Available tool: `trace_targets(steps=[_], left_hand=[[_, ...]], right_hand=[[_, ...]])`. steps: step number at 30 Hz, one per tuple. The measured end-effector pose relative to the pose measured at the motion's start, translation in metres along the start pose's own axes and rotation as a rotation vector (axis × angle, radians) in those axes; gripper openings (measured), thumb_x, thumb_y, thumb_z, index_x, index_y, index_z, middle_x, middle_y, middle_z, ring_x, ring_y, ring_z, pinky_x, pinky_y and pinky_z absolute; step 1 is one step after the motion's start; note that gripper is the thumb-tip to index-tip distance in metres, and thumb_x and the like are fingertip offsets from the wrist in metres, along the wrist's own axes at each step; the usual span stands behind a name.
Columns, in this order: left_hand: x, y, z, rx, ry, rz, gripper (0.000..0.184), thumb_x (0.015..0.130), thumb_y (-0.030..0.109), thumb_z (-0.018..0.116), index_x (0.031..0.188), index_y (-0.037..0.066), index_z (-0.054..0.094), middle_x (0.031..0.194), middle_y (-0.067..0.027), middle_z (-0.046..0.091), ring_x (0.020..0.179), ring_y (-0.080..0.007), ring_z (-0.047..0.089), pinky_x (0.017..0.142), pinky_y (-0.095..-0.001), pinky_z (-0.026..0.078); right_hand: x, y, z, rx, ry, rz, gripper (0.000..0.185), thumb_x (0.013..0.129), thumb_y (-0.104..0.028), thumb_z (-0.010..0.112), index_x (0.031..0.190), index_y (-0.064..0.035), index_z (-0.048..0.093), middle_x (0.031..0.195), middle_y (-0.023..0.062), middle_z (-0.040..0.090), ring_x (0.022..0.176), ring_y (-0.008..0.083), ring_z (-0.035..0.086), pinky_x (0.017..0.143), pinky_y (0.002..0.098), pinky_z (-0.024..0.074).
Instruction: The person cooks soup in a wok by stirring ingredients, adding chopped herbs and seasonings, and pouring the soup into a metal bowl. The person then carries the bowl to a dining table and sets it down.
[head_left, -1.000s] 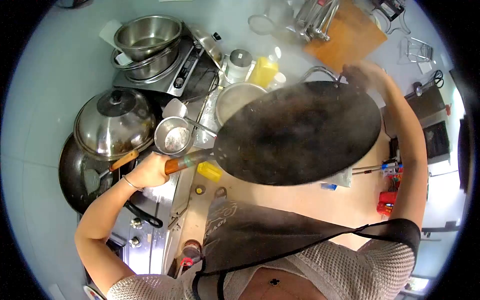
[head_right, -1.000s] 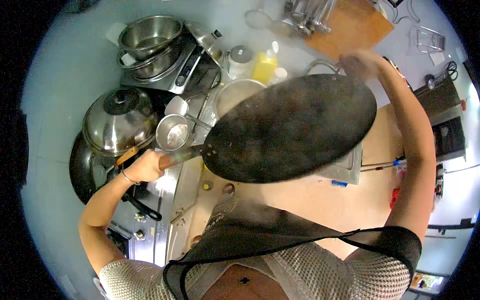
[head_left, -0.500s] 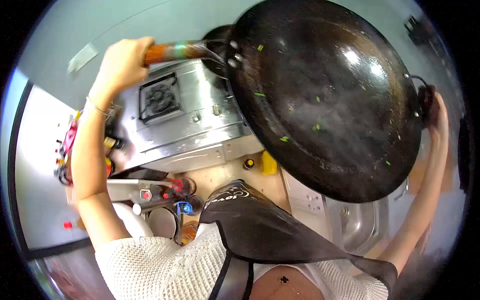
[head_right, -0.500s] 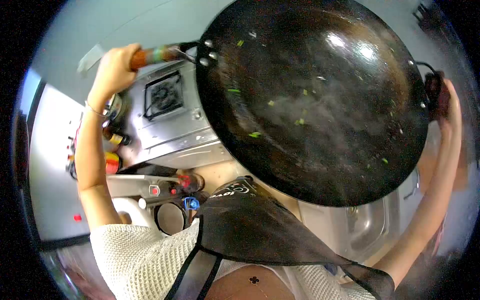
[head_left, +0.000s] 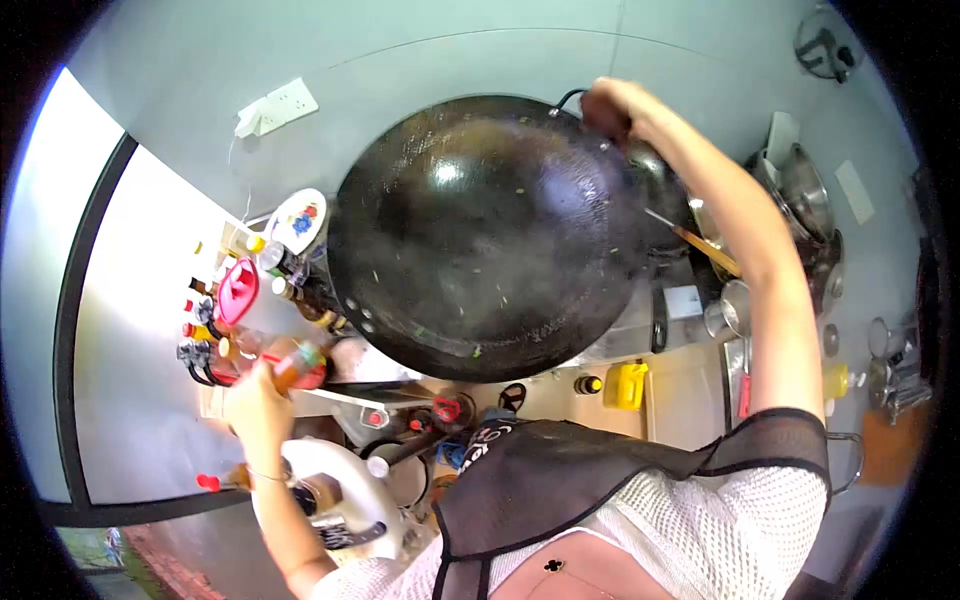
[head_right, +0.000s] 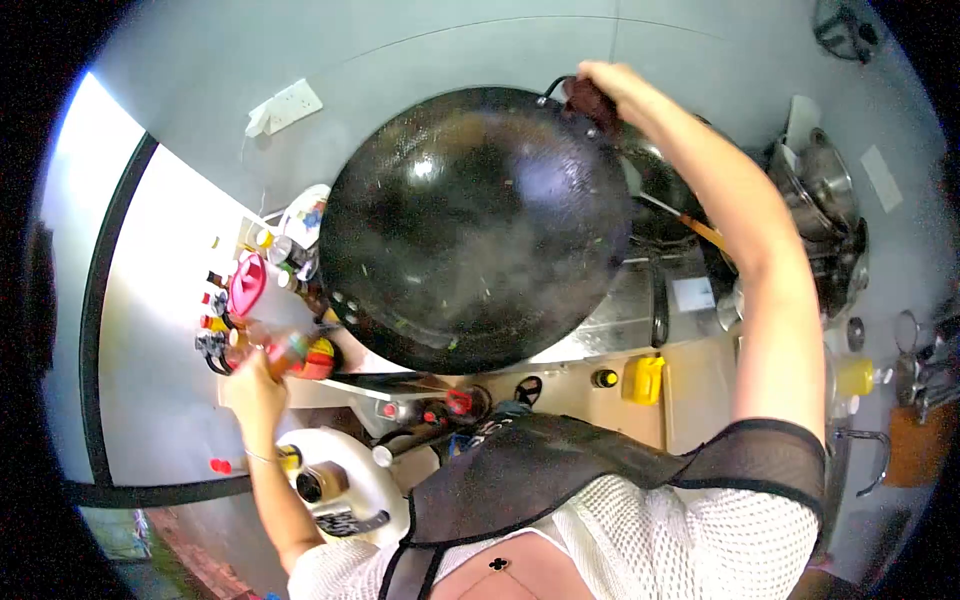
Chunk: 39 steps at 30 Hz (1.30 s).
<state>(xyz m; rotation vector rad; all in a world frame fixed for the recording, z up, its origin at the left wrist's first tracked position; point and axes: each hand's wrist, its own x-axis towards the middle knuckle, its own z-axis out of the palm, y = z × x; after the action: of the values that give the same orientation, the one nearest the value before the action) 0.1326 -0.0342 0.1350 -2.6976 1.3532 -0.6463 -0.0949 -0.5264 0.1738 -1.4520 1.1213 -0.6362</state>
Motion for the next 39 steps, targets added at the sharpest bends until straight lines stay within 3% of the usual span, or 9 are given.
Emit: trace_targets(steps=[8,15,19,24,26,28,33,34,39], left_hand=[[-0.016,0.023,0.1,-0.017,-0.058,-0.159,0.01,0.061,0.008,0.056,0.063,0.008,0.046,0.057,-0.0084,0.052,0.051,-0.0272,0.053,0.047,-0.0365,0.041],[-0.007,0.022,0.12,-0.022,-0.108,-0.166,0.008,0.061,0.007,0.055,0.064,0.008,0.047,0.057,-0.0091,0.052,0.05,-0.0274,0.053,0.047,-0.0358,0.042],[0.015,0.022,0.105,0.02,-0.13,-0.122,0.006,0.065,0.008,0.054,0.068,0.007,0.049,0.061,-0.0094,0.053,0.055,-0.0278,0.054,0.048,-0.0373,0.042],[0.029,0.016,0.107,-0.111,-0.093,0.004,0.026,0.065,0.008,0.06,0.089,0.001,0.053,0.071,-0.0143,0.054,0.067,-0.0337,0.054,0.06,-0.0391,0.043],[0.042,0.036,0.076,-0.275,0.16,0.216,0.029,0.064,0.01,0.062,0.092,0.0,0.056,0.072,-0.0155,0.056,0.068,-0.0341,0.053,0.065,-0.0368,0.043],[0.042,0.053,0.052,-0.6,-0.072,0.24,0.023,0.066,0.001,0.062,0.088,-0.001,0.056,0.087,-0.015,0.056,0.084,-0.029,0.052,0.079,-0.0383,0.04],[0.013,0.172,0.05,-0.922,-0.875,0.556,0.009,0.071,0.002,0.056,0.077,-0.003,0.059,0.075,-0.0163,0.057,0.07,-0.027,0.055,0.068,-0.0326,0.042],[0.061,0.12,0.118,-0.992,-1.01,0.675,0.01,0.071,0.006,0.055,0.075,-0.003,0.059,0.07,-0.0175,0.056,0.068,-0.0303,0.055,0.064,-0.0332,0.042],[0.061,0.204,0.125,-0.951,-1.156,0.889,0.013,0.078,0.007,0.052,0.083,-0.003,0.057,0.073,-0.0188,0.055,0.067,-0.0283,0.056,0.059,-0.0306,0.042]], right_hand=[[0.145,0.097,0.105,-0.247,-0.055,0.112,0.03,0.065,-0.022,0.056,0.078,0.0049,0.054,0.087,0.0157,0.055,0.077,0.0247,0.054,0.067,0.0376,0.041],[0.162,0.122,0.129,-0.548,0.102,-0.009,0.035,0.067,-0.025,0.057,0.085,0.0051,0.057,0.082,0.0183,0.058,0.077,0.0282,0.056,0.069,0.0353,0.0425],[0.128,0.081,0.114,-0.908,0.164,-0.521,0.027,0.067,-0.02,0.056,0.083,0.0012,0.058,0.085,0.0202,0.058,0.082,0.0352,0.055,0.072,0.0415,0.0434],[-0.003,-0.016,0.033,-0.722,0.156,-0.879,0.035,0.067,-0.018,0.056,0.098,-0.0018,0.054,0.089,0.0178,0.058,0.08,0.0284,0.057,0.071,0.0339,0.0452],[-0.106,-0.04,-0.017,-0.641,0.281,-0.757,0.037,0.068,-0.016,0.056,0.1,-0.0001,0.053,0.089,0.0125,0.06,0.079,0.0226,0.058,0.073,0.0311,0.045],[-0.201,-0.035,-0.07,-0.452,0.484,-0.692,0.036,0.07,-0.017,0.055,0.101,0.0005,0.053,0.09,0.0106,0.059,0.081,0.0205,0.057,0.075,0.03,0.0447],[-0.392,0.097,-0.195,-0.452,1.029,-0.343,0.04,0.066,-0.012,0.059,0.102,0.003,0.052,0.091,0.0086,0.058,0.083,0.0151,0.053,0.077,0.0276,0.0415],[-0.381,0.069,-0.089,-0.526,1.057,-0.172,0.042,0.066,-0.011,0.059,0.104,0.0042,0.05,0.094,0.0074,0.056,0.086,0.0146,0.052,0.08,0.0275,0.0401],[-0.429,0.194,-0.081,-0.486,1.189,0.359,0.041,0.064,-0.009,0.055,0.102,0.0049,0.051,0.088,0.0139,0.058,0.082,0.0182,0.056,0.075,0.0279,0.0429]])
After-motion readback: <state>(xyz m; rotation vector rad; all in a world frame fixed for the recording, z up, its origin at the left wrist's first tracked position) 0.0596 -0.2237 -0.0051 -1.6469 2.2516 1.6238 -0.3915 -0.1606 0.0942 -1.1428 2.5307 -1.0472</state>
